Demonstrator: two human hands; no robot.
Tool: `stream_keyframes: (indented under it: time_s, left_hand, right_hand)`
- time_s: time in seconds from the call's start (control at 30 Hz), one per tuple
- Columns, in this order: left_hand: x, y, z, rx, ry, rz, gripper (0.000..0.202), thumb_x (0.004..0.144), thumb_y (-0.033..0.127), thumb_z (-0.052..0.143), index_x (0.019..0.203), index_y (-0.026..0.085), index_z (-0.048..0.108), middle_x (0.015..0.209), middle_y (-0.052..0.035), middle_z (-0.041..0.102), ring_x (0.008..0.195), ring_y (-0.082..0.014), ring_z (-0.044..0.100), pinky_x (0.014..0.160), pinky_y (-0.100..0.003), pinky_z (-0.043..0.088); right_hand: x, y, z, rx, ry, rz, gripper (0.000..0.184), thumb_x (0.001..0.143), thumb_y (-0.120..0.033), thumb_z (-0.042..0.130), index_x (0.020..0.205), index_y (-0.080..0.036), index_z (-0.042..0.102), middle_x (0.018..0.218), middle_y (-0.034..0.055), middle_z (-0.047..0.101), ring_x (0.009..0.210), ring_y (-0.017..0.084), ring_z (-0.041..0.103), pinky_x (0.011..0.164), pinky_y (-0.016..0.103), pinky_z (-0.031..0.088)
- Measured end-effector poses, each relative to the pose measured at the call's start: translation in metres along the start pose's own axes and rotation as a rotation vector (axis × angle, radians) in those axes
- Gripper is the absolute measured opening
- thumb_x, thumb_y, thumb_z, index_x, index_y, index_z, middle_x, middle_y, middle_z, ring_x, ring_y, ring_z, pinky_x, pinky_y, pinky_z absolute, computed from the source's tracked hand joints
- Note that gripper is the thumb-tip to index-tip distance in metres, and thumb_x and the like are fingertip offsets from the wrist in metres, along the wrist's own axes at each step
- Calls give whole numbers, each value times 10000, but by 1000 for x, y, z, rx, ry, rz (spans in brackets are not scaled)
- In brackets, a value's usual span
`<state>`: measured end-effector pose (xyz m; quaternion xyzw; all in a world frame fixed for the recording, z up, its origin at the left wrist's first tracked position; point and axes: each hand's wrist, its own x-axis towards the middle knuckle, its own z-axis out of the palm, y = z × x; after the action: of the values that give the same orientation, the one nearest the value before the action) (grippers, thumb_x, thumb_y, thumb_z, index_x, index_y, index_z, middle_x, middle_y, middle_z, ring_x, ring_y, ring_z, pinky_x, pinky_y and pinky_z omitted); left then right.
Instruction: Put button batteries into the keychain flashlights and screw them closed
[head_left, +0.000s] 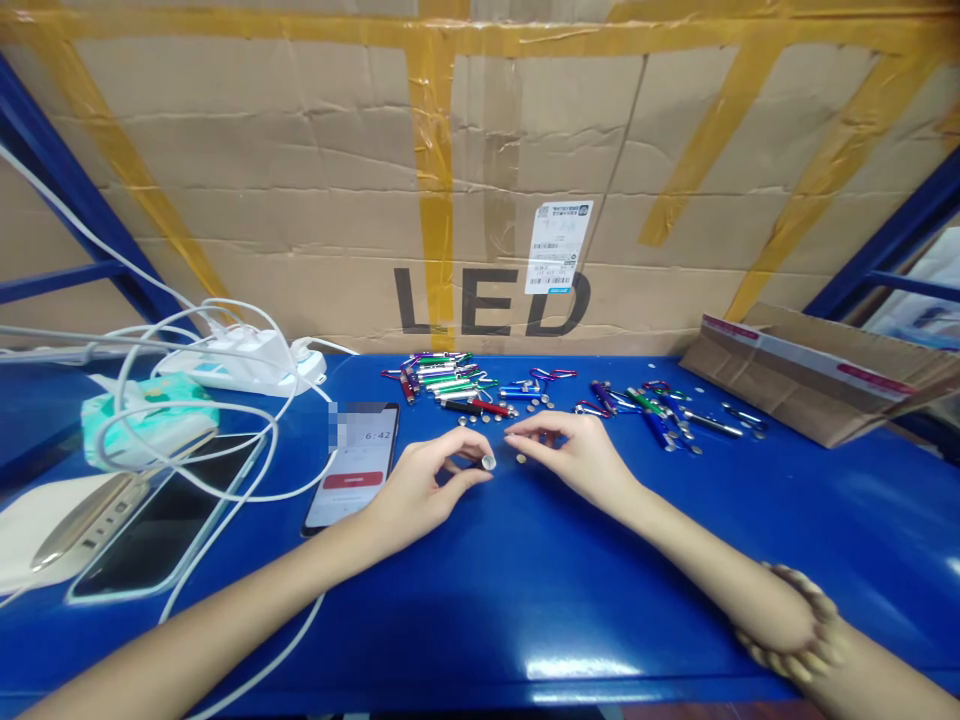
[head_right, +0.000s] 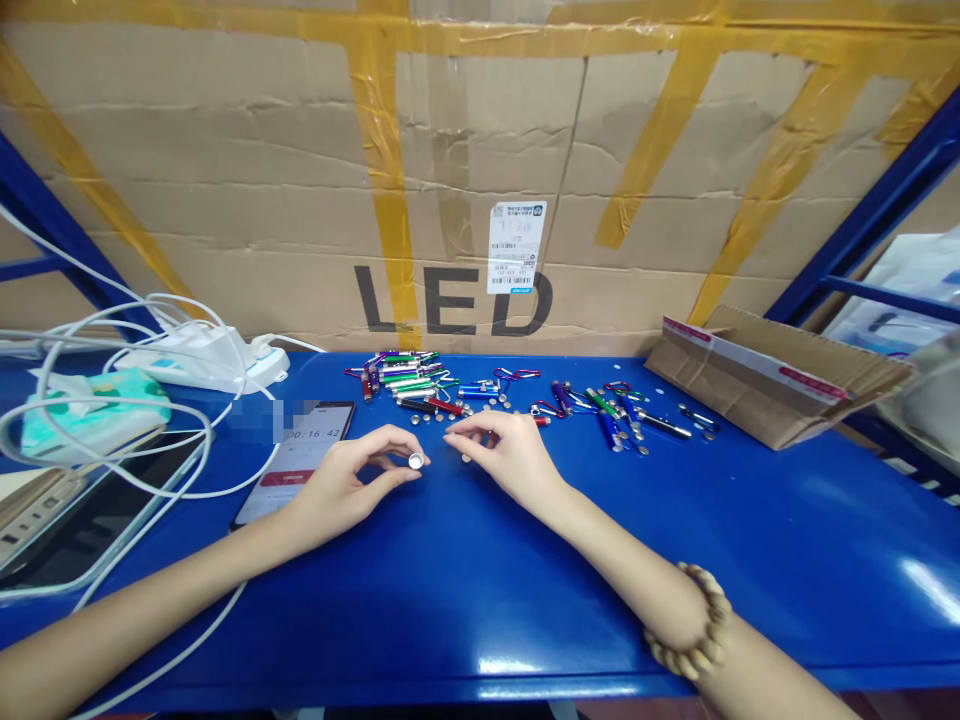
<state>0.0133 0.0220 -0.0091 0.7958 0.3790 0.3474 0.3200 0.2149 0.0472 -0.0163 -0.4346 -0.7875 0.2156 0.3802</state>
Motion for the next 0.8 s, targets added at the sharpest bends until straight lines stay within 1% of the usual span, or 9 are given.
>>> stream_keyframes:
  time_s: [0.07, 0.1, 0.2, 0.27, 0.4, 0.47, 0.57, 0.67, 0.8]
  left_hand:
    - [0, -1, 0, 8, -3, 3, 83, 815, 168, 544, 893, 189, 559, 858, -13, 662, 802, -147, 636, 686, -226, 522]
    - [0, -1, 0, 10, -6, 2, 86, 815, 170, 544, 898, 190, 560, 855, -13, 664, 798, -147, 636, 674, -223, 520]
    - [1, -1, 0, 9, -8, -2, 93, 815, 172, 545, 905, 189, 562, 849, -12, 667, 791, -144, 639, 653, -214, 511]
    - [1, -1, 1, 7, 1, 1, 94, 814, 172, 547, 905, 186, 563, 843, -13, 670, 784, -142, 642, 644, -209, 507]
    - [1, -1, 1, 16, 7, -2, 99, 808, 183, 553, 906, 184, 568, 850, -20, 686, 784, -150, 652, 623, -209, 510]
    - [1, -1, 1, 18, -5, -8, 103, 804, 192, 559, 906, 178, 574, 845, -25, 695, 768, -152, 656, 605, -207, 510]
    - [1, -1, 2, 21, -15, -10, 105, 803, 199, 567, 903, 171, 586, 831, -25, 701, 750, -149, 657, 592, -203, 505]
    - [0, -1, 1, 23, -17, -3, 103, 810, 194, 564, 908, 174, 591, 849, -24, 699, 770, -146, 654, 604, -200, 500]
    - [0, -1, 0, 35, -2, 13, 100, 814, 197, 559, 907, 183, 592, 874, -21, 693, 798, -151, 650, 624, -208, 504]
  right_hand:
    - [-2, -6, 0, 121, 37, 29, 144, 750, -284, 658, 797, -158, 709, 712, 32, 705, 598, 141, 626, 545, 238, 492]
    - [-3, -9, 0, 158, 33, 12, 136, 744, -282, 663, 795, -166, 712, 725, 30, 711, 615, 146, 636, 560, 243, 504]
    - [-6, -16, 2, 193, 12, -107, 94, 756, -236, 654, 811, -193, 717, 777, 22, 717, 699, 153, 655, 620, 253, 526]
    - [-8, -18, 2, 185, 31, -170, 91, 764, -208, 646, 822, -201, 715, 788, 19, 714, 720, 147, 654, 639, 251, 531]
    - [-9, -19, 1, 111, 98, -272, 79, 767, -220, 644, 813, -203, 706, 746, 18, 700, 668, 135, 641, 587, 243, 532]
    - [-9, -18, 0, 54, 109, -397, 83, 781, -212, 628, 823, -192, 697, 751, 30, 699, 673, 134, 639, 608, 252, 535]
    - [-9, -16, 0, -29, 88, -588, 102, 809, -167, 592, 868, -168, 676, 775, 50, 696, 700, 131, 634, 645, 264, 529]
    - [-10, -12, 0, -91, 71, -665, 114, 815, -140, 585, 905, -155, 653, 788, 57, 687, 712, 130, 622, 635, 265, 521]
    - [-12, -11, -4, -216, 90, -761, 134, 834, -146, 561, 949, -166, 628, 817, 59, 687, 735, 136, 623, 629, 273, 518]
